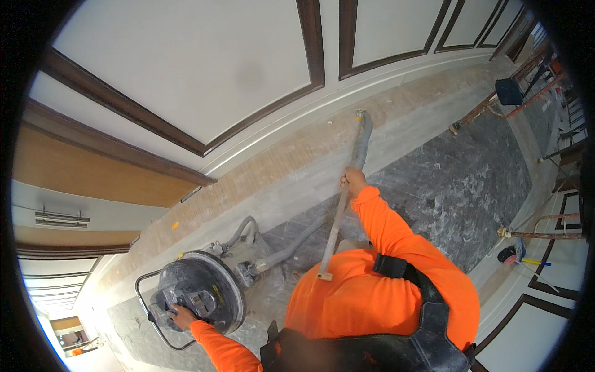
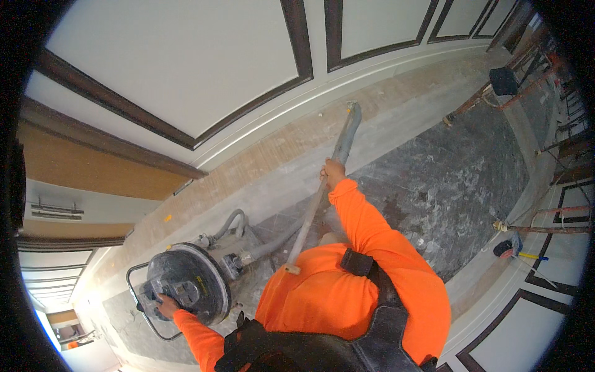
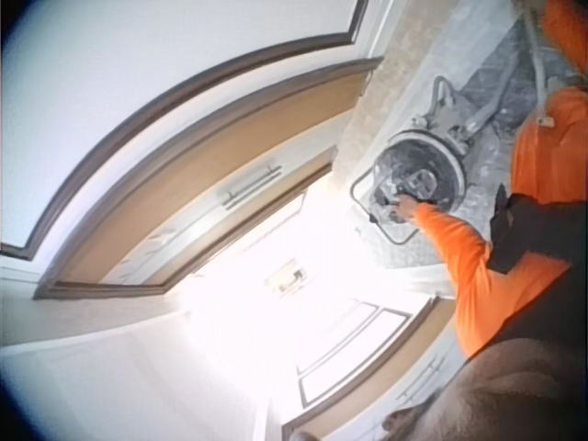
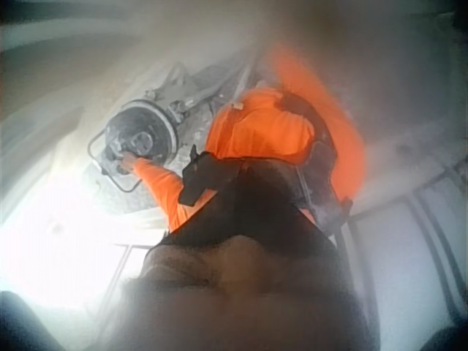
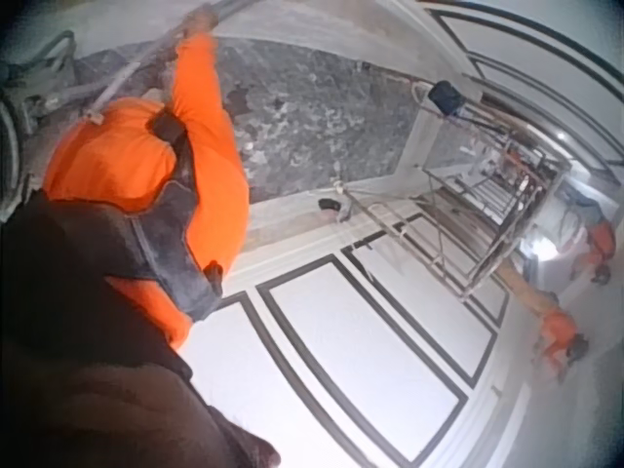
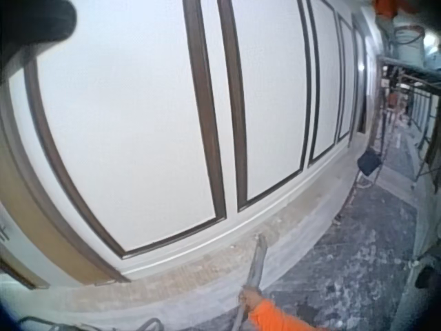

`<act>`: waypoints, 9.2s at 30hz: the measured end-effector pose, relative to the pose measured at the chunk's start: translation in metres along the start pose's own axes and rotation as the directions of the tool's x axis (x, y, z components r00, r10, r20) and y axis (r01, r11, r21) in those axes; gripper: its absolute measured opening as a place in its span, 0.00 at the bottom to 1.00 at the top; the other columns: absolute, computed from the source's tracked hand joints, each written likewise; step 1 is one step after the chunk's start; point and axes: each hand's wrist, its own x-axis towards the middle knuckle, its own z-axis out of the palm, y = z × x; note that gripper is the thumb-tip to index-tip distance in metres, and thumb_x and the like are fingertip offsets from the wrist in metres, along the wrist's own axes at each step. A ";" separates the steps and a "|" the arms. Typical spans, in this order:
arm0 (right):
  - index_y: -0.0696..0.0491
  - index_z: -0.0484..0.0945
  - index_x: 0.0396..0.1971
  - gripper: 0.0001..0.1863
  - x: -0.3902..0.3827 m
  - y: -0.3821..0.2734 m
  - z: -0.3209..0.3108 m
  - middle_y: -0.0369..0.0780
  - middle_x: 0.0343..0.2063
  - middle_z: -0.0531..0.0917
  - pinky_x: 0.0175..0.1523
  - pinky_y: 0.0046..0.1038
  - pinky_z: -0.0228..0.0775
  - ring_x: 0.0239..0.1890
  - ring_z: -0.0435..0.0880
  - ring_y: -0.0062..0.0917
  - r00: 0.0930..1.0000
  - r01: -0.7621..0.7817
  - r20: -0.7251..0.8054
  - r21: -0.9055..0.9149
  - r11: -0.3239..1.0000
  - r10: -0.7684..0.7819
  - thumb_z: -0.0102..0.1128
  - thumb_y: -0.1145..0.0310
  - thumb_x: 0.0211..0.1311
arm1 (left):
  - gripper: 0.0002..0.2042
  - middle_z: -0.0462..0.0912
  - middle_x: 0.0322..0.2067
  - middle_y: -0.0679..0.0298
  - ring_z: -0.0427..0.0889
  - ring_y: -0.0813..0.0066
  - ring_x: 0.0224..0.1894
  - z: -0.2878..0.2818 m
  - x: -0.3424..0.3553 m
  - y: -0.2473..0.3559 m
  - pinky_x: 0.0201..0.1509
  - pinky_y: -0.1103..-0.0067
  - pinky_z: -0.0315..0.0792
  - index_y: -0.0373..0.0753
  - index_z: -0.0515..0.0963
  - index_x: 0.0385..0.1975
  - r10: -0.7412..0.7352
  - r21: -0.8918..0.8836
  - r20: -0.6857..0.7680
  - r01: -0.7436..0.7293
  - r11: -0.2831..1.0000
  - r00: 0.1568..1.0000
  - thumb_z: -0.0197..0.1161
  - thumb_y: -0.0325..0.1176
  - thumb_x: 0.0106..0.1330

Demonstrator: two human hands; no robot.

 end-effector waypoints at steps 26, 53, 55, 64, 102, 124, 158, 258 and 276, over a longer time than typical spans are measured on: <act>0.55 0.64 0.37 0.10 -0.015 -0.075 -0.079 0.36 0.21 0.70 0.16 0.21 0.61 0.14 0.66 0.17 0.994 0.113 0.023 -0.150 0.982 -0.111 0.45 0.64 0.63 | 0.36 0.66 0.54 0.47 0.66 0.50 0.55 -0.002 -0.004 -0.006 0.58 0.69 0.60 0.34 0.63 0.56 -0.002 -0.017 -0.012 0.002 1.000 1.000 0.43 0.61 0.59; 0.40 0.49 0.62 0.25 -0.173 -0.029 -0.139 0.33 0.18 0.66 0.14 0.20 0.58 0.11 0.61 0.15 0.992 -0.126 -0.062 -0.459 0.879 0.109 0.38 0.62 0.66 | 0.33 0.69 0.51 0.46 0.69 0.48 0.52 -0.013 -0.016 0.003 0.55 0.68 0.63 0.35 0.64 0.56 0.006 -0.045 -0.038 -0.008 0.999 0.999 0.45 0.58 0.59; 0.39 0.46 0.63 0.27 -0.194 -0.017 -0.135 0.34 0.18 0.66 0.14 0.21 0.59 0.11 0.62 0.15 0.989 -0.146 -0.059 -0.474 0.868 0.135 0.39 0.62 0.66 | 0.34 0.69 0.51 0.46 0.70 0.49 0.52 -0.016 -0.014 0.000 0.55 0.68 0.63 0.35 0.64 0.56 -0.005 -0.036 -0.034 0.003 0.999 0.999 0.46 0.57 0.59; 0.45 0.53 0.58 0.22 -0.169 -0.001 -0.122 0.36 0.19 0.67 0.14 0.22 0.60 0.12 0.62 0.17 0.998 -0.044 -0.061 -0.539 0.841 0.013 0.39 0.62 0.65 | 0.33 0.66 0.54 0.47 0.66 0.51 0.56 -0.023 -0.016 -0.005 0.59 0.70 0.59 0.33 0.63 0.56 -0.003 -0.148 0.001 0.003 0.989 1.000 0.49 0.55 0.58; 0.46 0.54 0.61 0.25 -0.108 -0.010 -0.118 0.37 0.16 0.67 0.13 0.25 0.60 0.11 0.65 0.21 1.000 0.016 -0.004 -0.788 0.615 -0.031 0.40 0.62 0.63 | 0.33 0.65 0.54 0.44 0.64 0.51 0.57 -0.031 -0.015 -0.018 0.60 0.71 0.58 0.31 0.61 0.56 0.067 -0.233 -0.024 -0.071 0.970 0.997 0.50 0.52 0.60; 0.57 0.67 0.45 0.16 -0.071 0.017 -0.143 0.41 0.12 0.71 0.15 0.33 0.63 0.10 0.71 0.30 0.966 0.221 0.162 -0.919 0.325 -0.200 0.45 0.65 0.60 | 0.34 0.66 0.53 0.43 0.65 0.49 0.56 -0.034 -0.016 -0.012 0.59 0.70 0.59 0.31 0.61 0.57 0.073 -0.235 0.024 -0.065 0.970 0.997 0.49 0.54 0.59; 0.53 0.55 0.61 0.27 -0.138 0.021 -0.096 0.39 0.12 0.70 0.16 0.29 0.62 0.10 0.68 0.25 0.969 0.227 0.213 -0.968 0.106 -0.123 0.43 0.65 0.63 | 0.33 0.67 0.53 0.45 0.66 0.50 0.55 -0.034 -0.013 -0.020 0.58 0.70 0.60 0.32 0.62 0.56 0.062 -0.202 -0.041 -0.069 0.977 0.997 0.50 0.54 0.60; 0.44 0.55 0.62 0.27 -0.203 0.063 -0.142 0.35 0.10 0.68 0.13 0.26 0.60 0.10 0.67 0.21 0.988 0.124 0.105 -0.975 0.184 -0.111 0.47 0.61 0.63 | 0.33 0.66 0.53 0.44 0.65 0.50 0.56 -0.038 -0.013 -0.019 0.59 0.70 0.59 0.30 0.62 0.56 0.072 -0.209 -0.022 -0.074 0.975 0.997 0.50 0.52 0.60; 0.48 0.53 0.62 0.28 -0.165 0.047 -0.139 0.36 0.11 0.70 0.13 0.26 0.60 0.09 0.68 0.23 0.996 0.037 -0.007 -0.870 0.492 -0.087 0.45 0.61 0.64 | 0.34 0.66 0.54 0.45 0.66 0.50 0.56 -0.038 -0.013 -0.021 0.59 0.71 0.59 0.31 0.61 0.57 0.067 -0.213 -0.014 -0.068 0.975 0.998 0.49 0.55 0.60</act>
